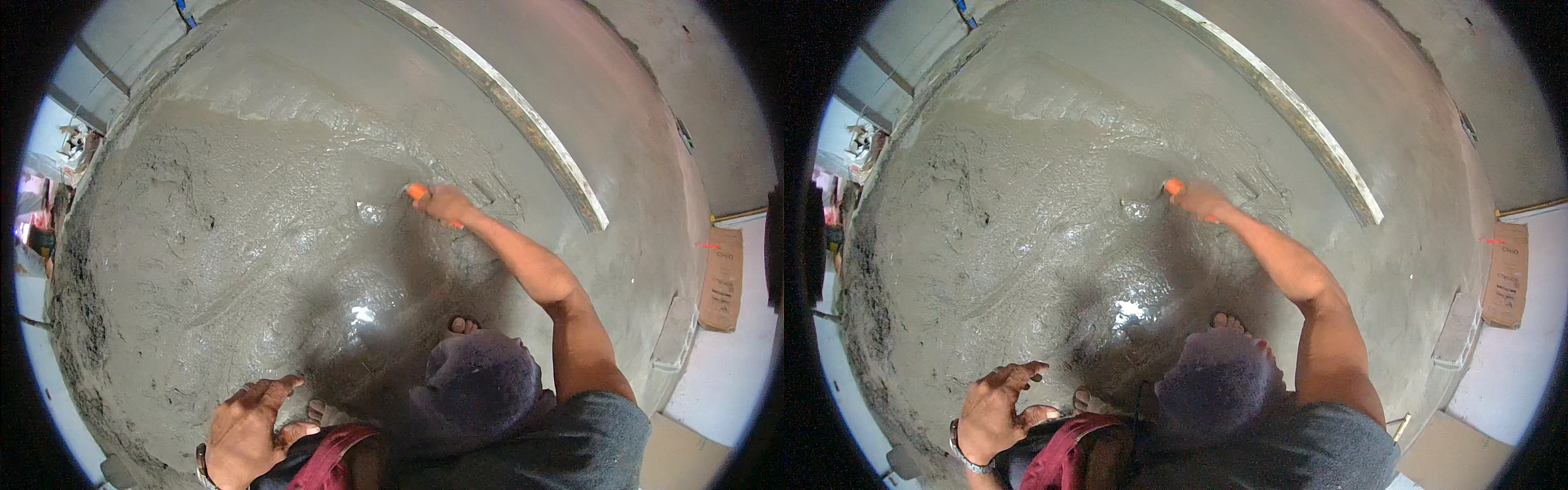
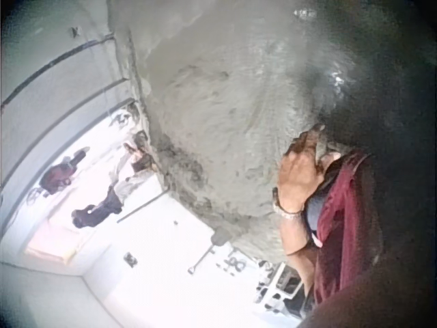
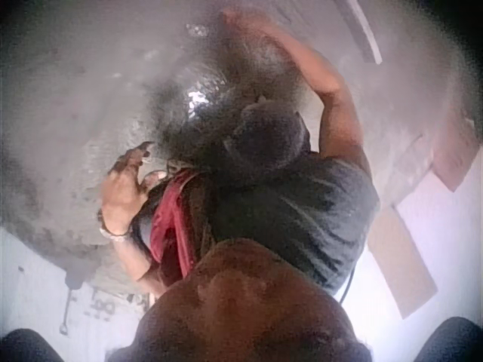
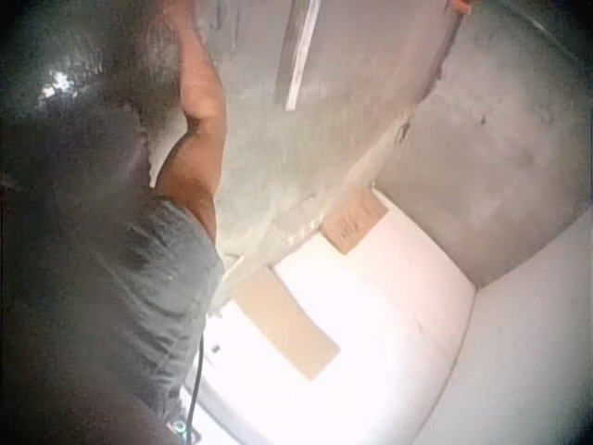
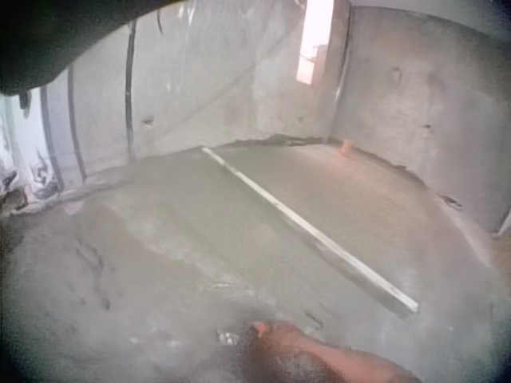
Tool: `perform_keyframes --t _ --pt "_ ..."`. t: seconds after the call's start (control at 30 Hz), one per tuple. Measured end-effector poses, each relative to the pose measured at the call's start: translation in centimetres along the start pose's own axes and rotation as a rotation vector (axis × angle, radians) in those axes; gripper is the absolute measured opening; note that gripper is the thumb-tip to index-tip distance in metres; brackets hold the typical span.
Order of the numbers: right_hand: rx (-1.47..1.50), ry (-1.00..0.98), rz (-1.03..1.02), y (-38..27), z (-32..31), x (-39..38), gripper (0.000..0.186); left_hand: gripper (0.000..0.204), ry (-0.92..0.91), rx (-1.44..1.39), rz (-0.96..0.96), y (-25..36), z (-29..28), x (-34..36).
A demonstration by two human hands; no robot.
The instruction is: The person uses a trowel to smooth wet concrete on a floor. They repeatedly spread and level the material across the surface, moving backward as they work.
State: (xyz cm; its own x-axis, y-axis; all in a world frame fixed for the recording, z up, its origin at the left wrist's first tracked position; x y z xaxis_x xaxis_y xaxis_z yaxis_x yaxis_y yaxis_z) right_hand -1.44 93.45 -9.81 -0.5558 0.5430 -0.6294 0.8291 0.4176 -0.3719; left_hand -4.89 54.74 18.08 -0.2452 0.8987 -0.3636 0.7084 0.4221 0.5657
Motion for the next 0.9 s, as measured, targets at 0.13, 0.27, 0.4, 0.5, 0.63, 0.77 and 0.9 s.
perform_keyframes --t 0.13,0.27,0.4,0.5,0.63,0.77,0.9 --pt "0.523 -0.071 0.172 1.8 -5.7 6.1 0.046 0.059 -0.025 0.024 0.071 0.7 0.3 1.5" --pt "0.435 0.022 -0.004 -4.2 -6.2 7.3 0.041 0.06 -0.015 0.005 0.013 0.3 0.1 1.1" --pt "-0.007 -0.108 -0.275 -8.1 4.0 1.7 0.052 0.061 -0.019 -0.04 -0.021 -1.0 0.7 1.2" --pt "-0.097 -0.424 -0.385 -10.3 13.2 0.3 0.053 0.061 -0.04 -0.037 -0.056 -0.9 0.4 1.8" --pt "0.072 -0.578 -0.252 -12.3 16.1 1.8 0.049 0.058 -0.068 -0.057 -0.153 -1.5 0.5 0.8" --pt "0.134 -0.529 -0.171 -14.2 13.1 6.6 0.047 0.055 -0.052 -0.078 -0.239 -1.9 0.3 -2.2" --pt "0.159 -0.447 -0.172 -16.5 6.1 9.4 0.048 0.056 -0.034 -0.172 -0.291 -1.5 0.3 -3.3"
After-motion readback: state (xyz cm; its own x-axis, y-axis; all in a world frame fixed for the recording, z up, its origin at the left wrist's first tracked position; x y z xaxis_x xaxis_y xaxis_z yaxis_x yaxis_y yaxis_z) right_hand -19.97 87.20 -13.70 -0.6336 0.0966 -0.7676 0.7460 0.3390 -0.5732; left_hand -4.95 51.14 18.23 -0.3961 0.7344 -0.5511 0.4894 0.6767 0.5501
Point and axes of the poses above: each hand's wrist, its own x-axis towards the middle knuckle, its own z-axis out of the palm, y = z × x, the point moved 10 cm from there along x, towards the middle knuckle, and after that the axes turned 10 degrees about z, right-handed, at the moved point
